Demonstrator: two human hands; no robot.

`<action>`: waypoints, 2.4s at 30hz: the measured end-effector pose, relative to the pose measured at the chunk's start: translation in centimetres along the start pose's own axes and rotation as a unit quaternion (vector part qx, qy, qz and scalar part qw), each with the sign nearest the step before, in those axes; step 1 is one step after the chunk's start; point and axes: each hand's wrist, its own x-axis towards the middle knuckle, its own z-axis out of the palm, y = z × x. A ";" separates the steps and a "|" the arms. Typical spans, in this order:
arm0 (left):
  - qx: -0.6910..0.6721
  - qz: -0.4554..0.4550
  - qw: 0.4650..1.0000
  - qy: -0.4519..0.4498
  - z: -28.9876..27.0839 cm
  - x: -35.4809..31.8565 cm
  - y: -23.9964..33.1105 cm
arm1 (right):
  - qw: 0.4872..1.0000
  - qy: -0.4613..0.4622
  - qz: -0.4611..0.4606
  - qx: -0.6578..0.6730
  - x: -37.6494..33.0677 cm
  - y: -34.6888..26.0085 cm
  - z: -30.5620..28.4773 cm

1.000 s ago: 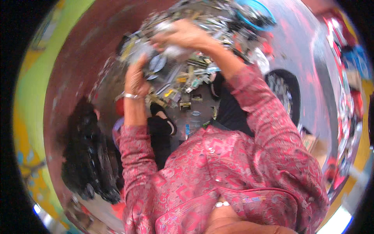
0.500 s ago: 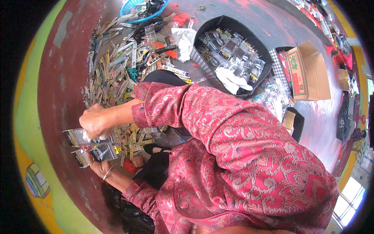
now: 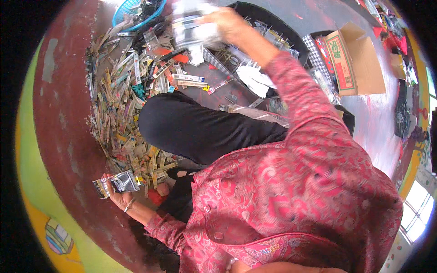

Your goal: The person wipes plastic-wrapped items with a cloth dipped in a bucket of water and sorts them into different containers while sitting on the floor.

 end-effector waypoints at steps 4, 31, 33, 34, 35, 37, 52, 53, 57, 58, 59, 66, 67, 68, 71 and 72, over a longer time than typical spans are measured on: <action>0.062 0.019 0.997 0.047 1.3 -0.2 -1.3 | 0.959 0.219 0.069 -0.164 -2.7 5.7 -16.0; 0.157 -0.050 0.980 0.111 2.5 -0.6 -4.3 | 0.705 0.011 0.129 -0.697 4.3 19.0 -10.2; 0.137 -0.048 0.984 0.100 2.5 -0.7 -4.1 | 0.678 -0.010 0.165 -0.716 4.8 21.7 -9.8; 0.127 -0.048 0.986 0.094 2.5 -0.7 -4.1 | 0.647 -0.063 0.200 -0.733 5.1 22.3 -9.5; 0.129 -0.052 0.986 0.091 2.6 -0.9 -4.2 | 0.613 -0.116 0.234 -0.746 5.1 22.4 -9.0; 0.136 -0.061 0.985 0.084 2.9 -1.2 -4.6 | 0.637 -0.092 0.184 -0.743 4.1 23.2 -9.8; 0.151 -0.061 0.985 0.062 0.7 0.0 -4.1 | 0.838 0.174 0.082 -0.511 4.4 16.6 -10.6; 0.150 -0.057 0.984 0.072 0.0 0.0 -4.0 | 0.864 0.224 0.124 -0.434 4.6 15.2 -10.6; 0.145 -0.059 0.985 0.076 -0.5 0.1 -3.9 | 0.857 0.398 0.245 -0.215 7.5 19.7 -16.5; 0.130 -0.088 0.986 0.061 -1.7 1.0 -3.6 | 0.860 0.382 0.274 -0.197 8.7 21.4 -19.6; 0.143 -0.087 0.983 0.069 -0.4 1.3 -4.0 | 0.859 0.370 0.305 -0.179 9.3 22.8 -22.2; 0.168 -0.073 0.975 0.126 1.3 0.2 -5.4 | 0.789 0.194 0.324 -0.485 13.5 20.2 -24.1; 0.183 -0.065 0.974 0.117 1.3 0.2 -5.5 | 0.734 0.160 0.342 -0.564 13.6 19.8 -24.1; 0.195 -0.064 0.973 0.101 1.4 0.9 -6.0 | 0.698 0.176 0.373 -0.586 13.6 19.6 -25.4; 0.114 -0.082 0.980 0.140 1.9 -1.0 -4.5 | 0.701 0.236 0.245 -0.627 11.3 16.7 -18.0; 0.090 -0.124 0.981 0.123 3.5 -0.8 -4.5 | 0.724 0.228 0.196 -0.621 10.6 16.5 -18.8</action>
